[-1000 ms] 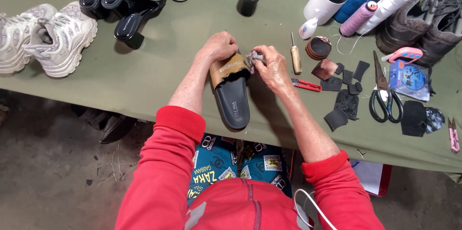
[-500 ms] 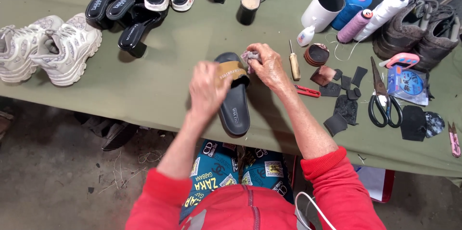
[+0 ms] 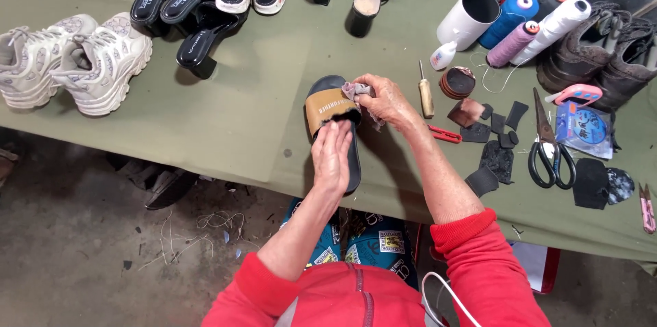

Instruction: The person applies glue from a white bottle to the sole of a black and tan slide sandal. They then use a cloth to wipe the surface and press down on the strap to secure it. Finally, they use a small tool to scrape or adjust the edge of the sole.

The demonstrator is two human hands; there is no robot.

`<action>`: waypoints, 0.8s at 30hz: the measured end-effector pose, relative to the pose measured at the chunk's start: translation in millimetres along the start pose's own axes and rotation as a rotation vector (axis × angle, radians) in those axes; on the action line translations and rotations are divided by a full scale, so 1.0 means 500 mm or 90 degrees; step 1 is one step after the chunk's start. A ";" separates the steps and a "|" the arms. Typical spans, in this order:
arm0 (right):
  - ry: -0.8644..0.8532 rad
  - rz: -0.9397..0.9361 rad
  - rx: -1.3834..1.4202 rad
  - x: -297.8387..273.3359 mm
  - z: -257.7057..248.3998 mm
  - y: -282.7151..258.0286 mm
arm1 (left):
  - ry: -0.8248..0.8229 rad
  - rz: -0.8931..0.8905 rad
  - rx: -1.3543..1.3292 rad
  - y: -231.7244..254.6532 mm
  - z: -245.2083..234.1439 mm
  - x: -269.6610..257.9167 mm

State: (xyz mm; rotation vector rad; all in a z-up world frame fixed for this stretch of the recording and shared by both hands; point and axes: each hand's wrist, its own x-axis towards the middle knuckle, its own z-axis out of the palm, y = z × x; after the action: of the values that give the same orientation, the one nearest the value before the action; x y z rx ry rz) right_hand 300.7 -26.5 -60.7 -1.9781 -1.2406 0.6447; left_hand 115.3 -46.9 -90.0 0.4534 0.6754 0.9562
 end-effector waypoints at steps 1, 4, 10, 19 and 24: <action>-0.001 0.000 0.001 -0.003 0.003 -0.002 | 0.001 0.001 0.001 -0.010 -0.001 0.012; -0.025 -0.012 0.004 -0.009 0.000 -0.018 | 0.038 -0.027 -0.123 -0.010 0.020 0.039; -0.036 -0.029 -0.019 -0.015 -0.006 -0.022 | -0.005 -0.098 -0.280 0.013 0.028 0.073; 0.103 -0.129 0.003 -0.086 -0.104 -0.104 | -0.089 -0.148 -0.264 0.047 0.044 0.017; 0.206 -0.255 -0.106 -0.065 -0.134 -0.089 | -0.215 -0.081 -0.135 0.054 0.082 -0.035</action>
State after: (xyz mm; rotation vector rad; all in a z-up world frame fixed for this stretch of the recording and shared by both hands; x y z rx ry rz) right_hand 310.5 -63.1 17.7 -1.7949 -1.4593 0.0225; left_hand 121.4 -50.6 -38.4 0.3677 0.2906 0.7958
